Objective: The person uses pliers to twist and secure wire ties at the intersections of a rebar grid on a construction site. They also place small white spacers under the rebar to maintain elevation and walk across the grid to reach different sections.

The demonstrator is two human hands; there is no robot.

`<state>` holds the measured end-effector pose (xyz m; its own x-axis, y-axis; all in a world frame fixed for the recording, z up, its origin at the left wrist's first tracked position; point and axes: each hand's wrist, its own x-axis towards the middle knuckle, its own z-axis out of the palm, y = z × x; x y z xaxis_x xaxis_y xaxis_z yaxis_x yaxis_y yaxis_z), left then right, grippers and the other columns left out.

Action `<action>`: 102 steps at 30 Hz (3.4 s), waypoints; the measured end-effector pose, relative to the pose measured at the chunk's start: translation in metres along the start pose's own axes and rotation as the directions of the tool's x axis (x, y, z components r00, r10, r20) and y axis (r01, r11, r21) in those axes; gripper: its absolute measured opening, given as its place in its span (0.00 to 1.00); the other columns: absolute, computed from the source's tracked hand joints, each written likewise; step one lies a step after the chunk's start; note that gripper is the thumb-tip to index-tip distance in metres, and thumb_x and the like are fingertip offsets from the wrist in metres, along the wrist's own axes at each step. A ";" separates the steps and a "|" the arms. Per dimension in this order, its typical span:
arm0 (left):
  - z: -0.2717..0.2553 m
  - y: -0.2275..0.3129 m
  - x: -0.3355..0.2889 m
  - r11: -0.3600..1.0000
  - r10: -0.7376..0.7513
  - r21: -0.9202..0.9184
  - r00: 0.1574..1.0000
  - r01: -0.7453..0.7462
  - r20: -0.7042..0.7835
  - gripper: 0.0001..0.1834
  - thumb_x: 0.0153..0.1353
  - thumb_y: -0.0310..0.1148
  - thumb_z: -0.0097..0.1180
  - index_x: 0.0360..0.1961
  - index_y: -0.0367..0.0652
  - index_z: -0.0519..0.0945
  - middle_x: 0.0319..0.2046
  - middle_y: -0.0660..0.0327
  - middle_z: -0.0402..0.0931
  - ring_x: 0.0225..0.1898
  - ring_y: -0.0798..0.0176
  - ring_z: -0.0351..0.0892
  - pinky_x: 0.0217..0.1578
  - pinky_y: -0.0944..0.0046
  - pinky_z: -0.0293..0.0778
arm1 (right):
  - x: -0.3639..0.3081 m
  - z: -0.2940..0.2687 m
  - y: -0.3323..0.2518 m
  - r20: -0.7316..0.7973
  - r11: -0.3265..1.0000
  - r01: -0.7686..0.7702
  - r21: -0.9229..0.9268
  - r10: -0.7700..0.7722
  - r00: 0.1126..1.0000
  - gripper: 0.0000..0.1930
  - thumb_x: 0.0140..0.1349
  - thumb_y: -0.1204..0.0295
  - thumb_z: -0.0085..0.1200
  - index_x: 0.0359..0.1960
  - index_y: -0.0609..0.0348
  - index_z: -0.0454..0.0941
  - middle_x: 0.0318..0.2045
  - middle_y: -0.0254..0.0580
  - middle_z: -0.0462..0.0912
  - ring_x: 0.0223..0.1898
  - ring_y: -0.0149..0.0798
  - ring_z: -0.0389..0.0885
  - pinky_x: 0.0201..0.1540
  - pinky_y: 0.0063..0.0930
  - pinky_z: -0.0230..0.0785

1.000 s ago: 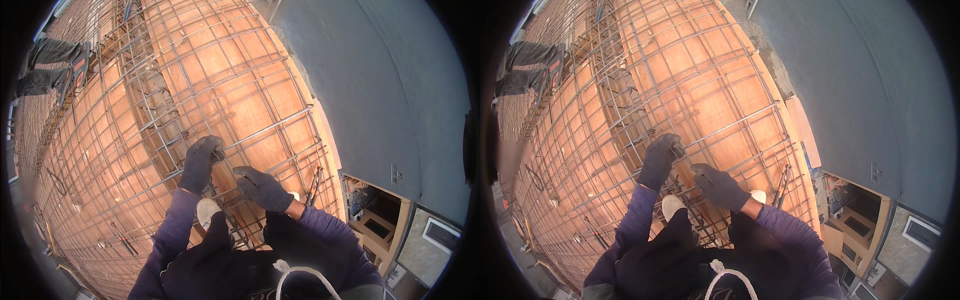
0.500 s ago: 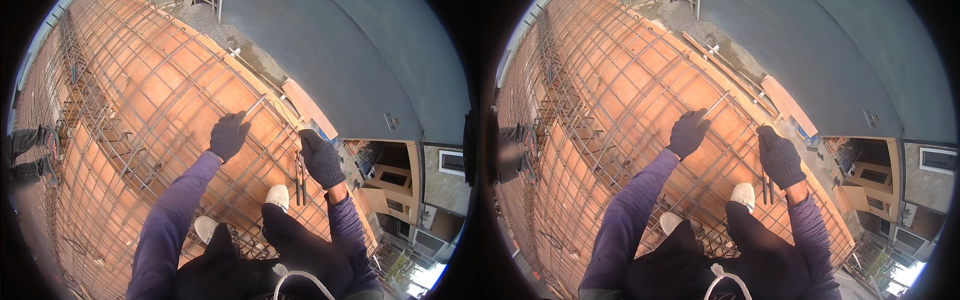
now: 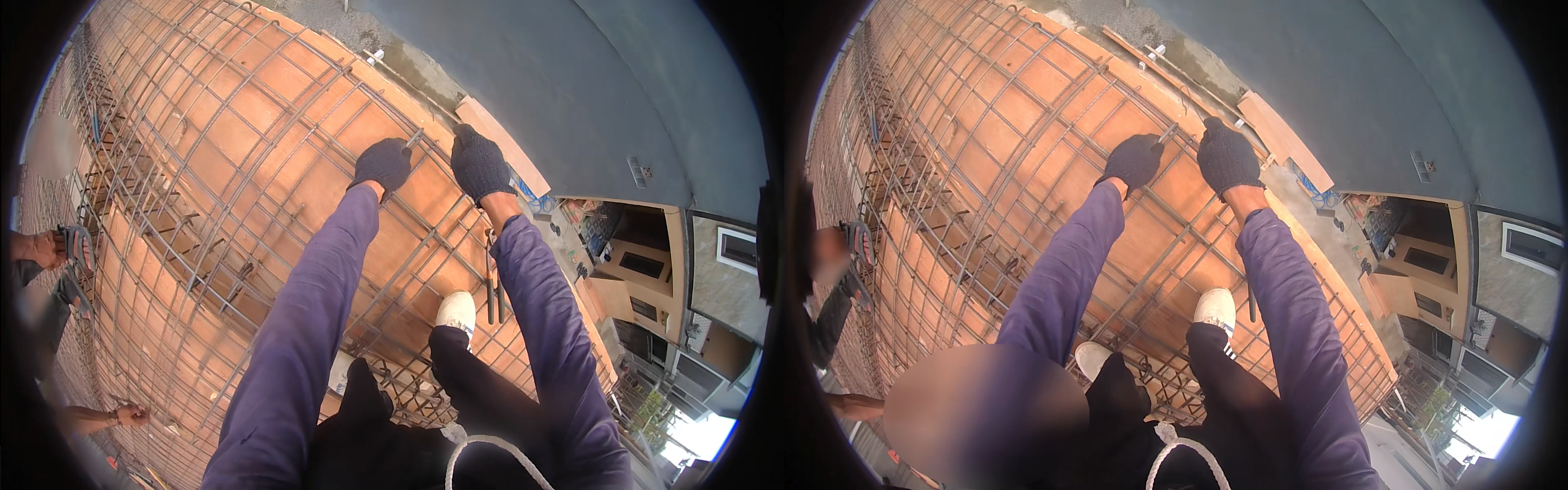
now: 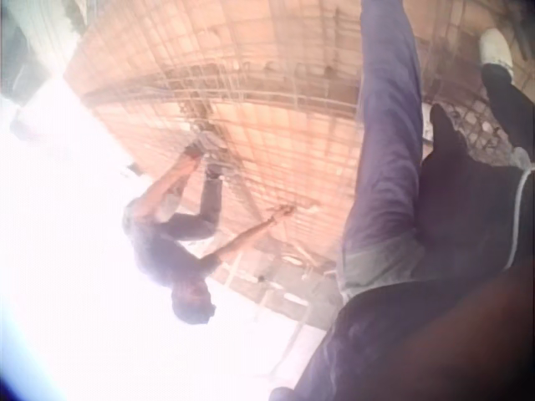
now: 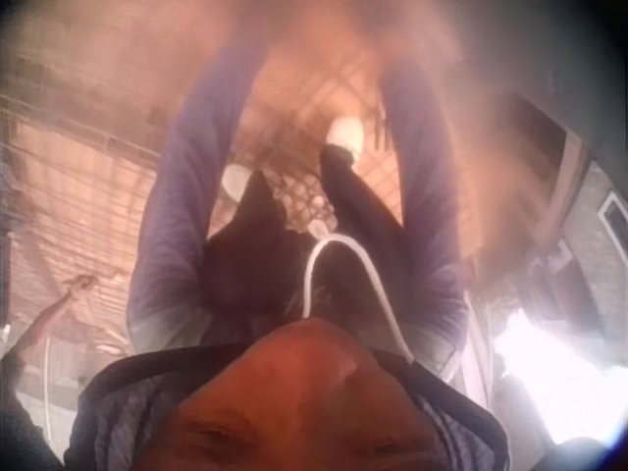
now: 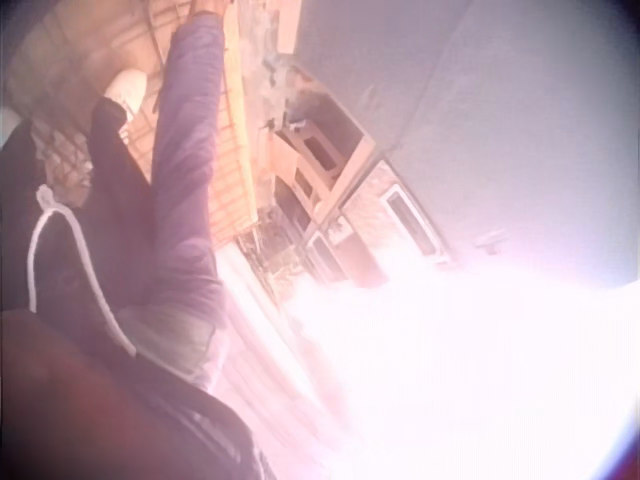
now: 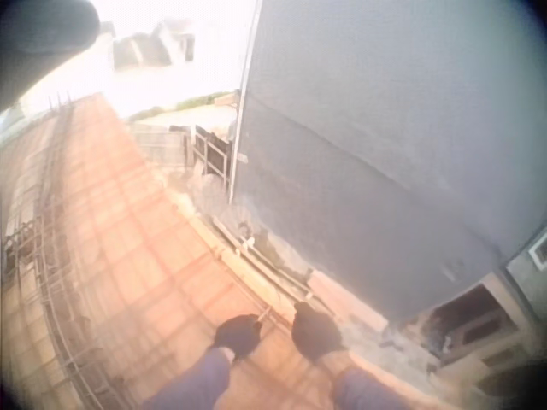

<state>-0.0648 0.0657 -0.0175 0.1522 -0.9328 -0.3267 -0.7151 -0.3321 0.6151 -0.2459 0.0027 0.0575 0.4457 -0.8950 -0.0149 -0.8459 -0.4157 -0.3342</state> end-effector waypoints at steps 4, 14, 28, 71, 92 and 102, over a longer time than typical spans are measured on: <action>0.000 -0.005 0.004 0.973 -0.066 -0.214 0.994 0.084 0.090 0.22 0.71 0.45 0.50 0.53 0.43 0.87 0.52 0.49 0.86 0.53 0.43 0.85 0.57 0.46 0.76 | 0.009 0.011 -0.008 0.008 1.000 0.025 0.001 -0.025 1.000 0.11 0.72 0.67 0.47 0.47 0.59 0.79 0.34 0.64 0.86 0.40 0.65 0.86 0.43 0.58 0.76; -0.001 0.009 0.004 0.974 -0.155 -0.152 0.984 0.167 0.083 0.20 0.69 0.44 0.51 0.49 0.45 0.89 0.49 0.47 0.86 0.52 0.39 0.85 0.55 0.45 0.78 | 0.005 0.019 -0.025 0.104 0.981 0.031 -0.189 -0.011 0.995 0.09 0.70 0.70 0.48 0.45 0.58 0.78 0.33 0.58 0.88 0.38 0.60 0.89 0.41 0.54 0.78; 0.011 -0.002 0.014 0.980 -0.120 -0.150 0.990 0.129 0.071 0.20 0.70 0.44 0.49 0.47 0.45 0.89 0.49 0.48 0.86 0.50 0.38 0.85 0.54 0.44 0.79 | 0.039 -0.033 -0.041 0.511 0.886 0.291 -0.361 -0.073 0.856 0.14 0.64 0.76 0.49 0.46 0.60 0.86 0.41 0.59 0.88 0.46 0.60 0.88 0.49 0.52 0.79; 0.014 -0.009 0.001 0.991 -0.003 -0.135 0.992 -0.014 -0.125 0.24 0.71 0.48 0.48 0.52 0.38 0.81 0.33 0.56 0.85 0.34 0.59 0.84 0.43 0.56 0.76 | 0.060 -0.021 -0.022 0.283 0.839 0.390 -0.380 -0.296 0.912 0.11 0.63 0.73 0.54 0.37 0.60 0.90 0.38 0.57 0.90 0.42 0.57 0.90 0.44 0.47 0.82; 0.013 0.020 0.006 0.961 -0.278 -0.002 0.960 0.278 -0.023 0.24 0.65 0.54 0.58 0.49 0.48 0.89 0.50 0.52 0.87 0.52 0.46 0.86 0.53 0.46 0.78 | 0.053 0.001 -0.007 0.300 0.776 0.420 -0.470 -0.307 0.903 0.13 0.68 0.74 0.53 0.50 0.54 0.87 0.41 0.48 0.90 0.43 0.52 0.90 0.47 0.46 0.82; 0.011 0.009 0.004 0.992 -0.113 -0.059 0.993 0.115 0.029 0.26 0.67 0.55 0.52 0.55 0.50 0.87 0.54 0.52 0.85 0.56 0.44 0.84 0.59 0.44 0.74 | 0.025 0.015 0.032 0.133 0.754 0.485 -0.443 -0.479 0.867 0.12 0.71 0.74 0.52 0.52 0.48 0.82 0.35 0.47 0.88 0.37 0.52 0.89 0.38 0.43 0.82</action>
<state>-0.0779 0.0607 -0.0209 0.2120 -0.8847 -0.4151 -0.6515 -0.4445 0.6147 -0.2575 -0.0306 0.0321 0.8312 -0.5556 0.0220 -0.5516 -0.8189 0.1586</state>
